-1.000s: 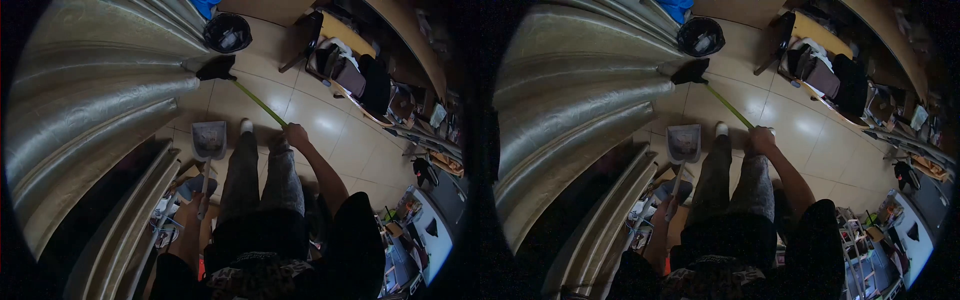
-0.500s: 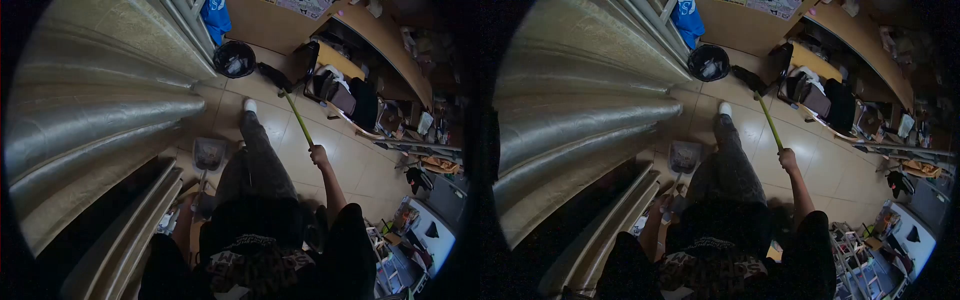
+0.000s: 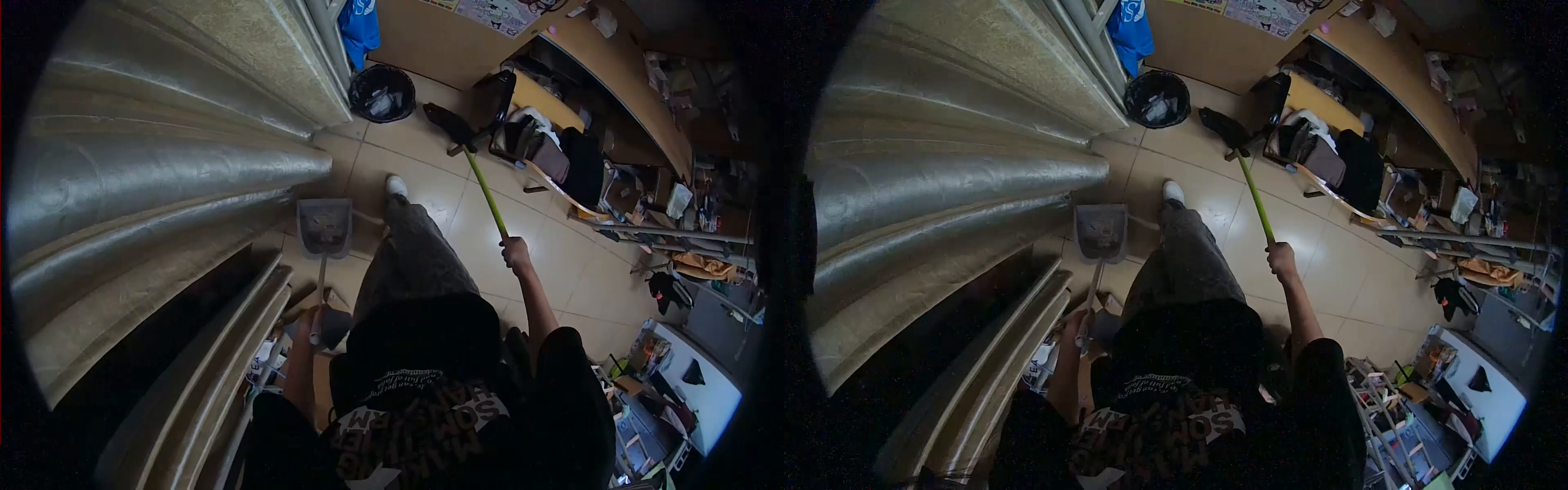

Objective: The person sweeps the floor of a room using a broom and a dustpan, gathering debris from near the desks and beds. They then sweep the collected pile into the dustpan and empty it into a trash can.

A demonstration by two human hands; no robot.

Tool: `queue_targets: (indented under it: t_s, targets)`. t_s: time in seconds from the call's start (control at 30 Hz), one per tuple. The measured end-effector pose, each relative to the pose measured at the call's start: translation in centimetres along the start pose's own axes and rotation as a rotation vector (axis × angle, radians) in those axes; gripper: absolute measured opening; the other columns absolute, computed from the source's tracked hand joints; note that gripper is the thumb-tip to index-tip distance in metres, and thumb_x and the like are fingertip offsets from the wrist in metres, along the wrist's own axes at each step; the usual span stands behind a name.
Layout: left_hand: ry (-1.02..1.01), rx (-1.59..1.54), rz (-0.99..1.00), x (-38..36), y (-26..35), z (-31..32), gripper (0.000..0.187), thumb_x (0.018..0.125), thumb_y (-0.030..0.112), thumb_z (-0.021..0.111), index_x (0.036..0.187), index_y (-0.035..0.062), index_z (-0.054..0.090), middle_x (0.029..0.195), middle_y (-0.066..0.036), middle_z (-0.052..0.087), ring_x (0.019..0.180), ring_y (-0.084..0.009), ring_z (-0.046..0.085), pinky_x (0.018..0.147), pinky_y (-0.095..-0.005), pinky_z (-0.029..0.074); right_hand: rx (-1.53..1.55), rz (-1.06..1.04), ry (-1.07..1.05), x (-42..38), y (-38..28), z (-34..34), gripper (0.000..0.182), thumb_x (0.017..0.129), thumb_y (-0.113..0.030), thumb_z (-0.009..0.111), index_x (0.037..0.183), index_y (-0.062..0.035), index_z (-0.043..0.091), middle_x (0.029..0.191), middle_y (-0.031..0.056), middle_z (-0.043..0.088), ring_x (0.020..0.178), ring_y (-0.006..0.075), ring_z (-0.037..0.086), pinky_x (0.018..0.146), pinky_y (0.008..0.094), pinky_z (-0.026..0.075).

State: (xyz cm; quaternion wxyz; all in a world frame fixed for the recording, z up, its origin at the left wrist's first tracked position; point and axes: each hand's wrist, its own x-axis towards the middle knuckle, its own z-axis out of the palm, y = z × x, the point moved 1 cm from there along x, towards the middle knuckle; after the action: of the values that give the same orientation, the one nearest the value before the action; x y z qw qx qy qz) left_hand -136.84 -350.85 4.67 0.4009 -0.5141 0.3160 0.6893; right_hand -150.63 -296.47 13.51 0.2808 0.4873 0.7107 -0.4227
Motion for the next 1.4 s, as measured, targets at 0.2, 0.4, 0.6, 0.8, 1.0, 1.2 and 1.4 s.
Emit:
queue_targets:
  t_s: [0.2, 0.4, 0.6, 0.8, 1.0, 1.2, 1.4]
  targets:
    - [-0.017, -0.038, 0.010, -0.3, 0.0, -0.4, 0.020, 0.083, 0.025, 0.040, 0.079, 0.0072, 0.049, 0.061, -0.001, 0.045, 0.048, -0.0128, 0.042, 0.045, -0.0232, 0.036, -0.018, 0.004, -0.062, 0.5, 0.1, 0.6, 0.041, 0.077, -0.038, 0.046, 0.074, 0.0028, 0.055, 0.043, -0.0003, 0.039, 0.032, 0.0098, 0.035, 0.030, 0.0255, 0.028]
    - [0.021, -0.006, 0.029, -1.0, 0.0, -0.5, 0.019, 0.082, 0.026, 0.041, 0.079, 0.0083, 0.049, 0.063, -0.001, 0.046, 0.049, -0.0126, 0.042, 0.043, -0.0235, 0.036, -0.078, -0.020, -0.121, 0.1, 0.6, 1.4, 0.041, 0.078, -0.037, 0.044, 0.075, 0.0023, 0.055, 0.043, -0.0009, 0.036, 0.032, 0.0089, 0.032, 0.030, 0.0246, 0.026]
    - [0.340, 0.221, 0.134, 2.2, -1.7, -3.3, 0.019, 0.083, 0.024, 0.040, 0.088, 0.0087, 0.049, 0.061, -0.002, 0.046, 0.044, -0.0120, 0.042, 0.039, -0.0218, 0.036, -0.595, -0.404, -0.035, 1.9, 4.2, 2.3, 0.031, 0.081, -0.028, 0.041, 0.074, -0.0006, 0.054, 0.047, 0.0074, 0.045, 0.041, 0.0197, 0.046, 0.039, 0.0329, 0.037]
    - [0.036, -0.088, -0.144, 1.8, -1.7, -1.4, 0.014, 0.080, 0.021, 0.043, 0.075, 0.0084, 0.047, 0.058, 0.000, 0.044, 0.047, -0.0102, 0.044, 0.042, -0.0211, 0.038, -0.956, -0.624, 0.012, 5.1, 4.6, 6.7, 0.028, 0.081, -0.022, 0.038, 0.072, -0.0009, 0.054, 0.063, 0.0166, 0.053, 0.061, 0.0324, 0.054, 0.054, 0.0403, 0.043]
    - [0.008, -0.001, 0.002, 1.9, -2.8, 0.4, 0.019, 0.081, 0.024, 0.041, 0.075, 0.0064, 0.047, 0.065, -0.004, 0.048, 0.045, -0.0104, 0.045, 0.041, -0.0252, 0.038, -0.883, -0.465, 0.039, 7.7, -1.1, 13.9, 0.036, 0.080, -0.036, 0.039, 0.077, -0.0037, 0.056, 0.076, 0.0177, 0.057, 0.070, 0.0320, 0.056, 0.062, 0.0407, 0.045]
    - [-0.009, -0.079, -0.111, 0.2, -2.9, 4.6, 0.019, 0.081, 0.023, 0.042, 0.077, 0.0053, 0.048, 0.066, -0.003, 0.050, 0.044, -0.0089, 0.045, 0.039, -0.0250, 0.037, -1.068, -0.439, 0.020, 11.9, 6.1, 10.7, 0.031, 0.079, -0.035, 0.043, 0.082, -0.0073, 0.055, 0.076, 0.0107, 0.058, 0.072, 0.0265, 0.058, 0.061, 0.0368, 0.047]
    - [-0.040, 0.011, -0.058, 0.6, -6.1, 6.7, 0.018, 0.081, 0.021, 0.043, 0.067, 0.0088, 0.043, 0.055, 0.000, 0.044, 0.042, -0.0109, 0.042, 0.040, -0.0209, 0.035, -1.096, -0.384, 0.133, 8.1, 16.1, -3.0, 0.030, 0.078, -0.035, 0.045, 0.075, -0.0056, 0.053, 0.068, 0.0130, 0.058, 0.066, 0.0283, 0.057, 0.057, 0.0392, 0.046]
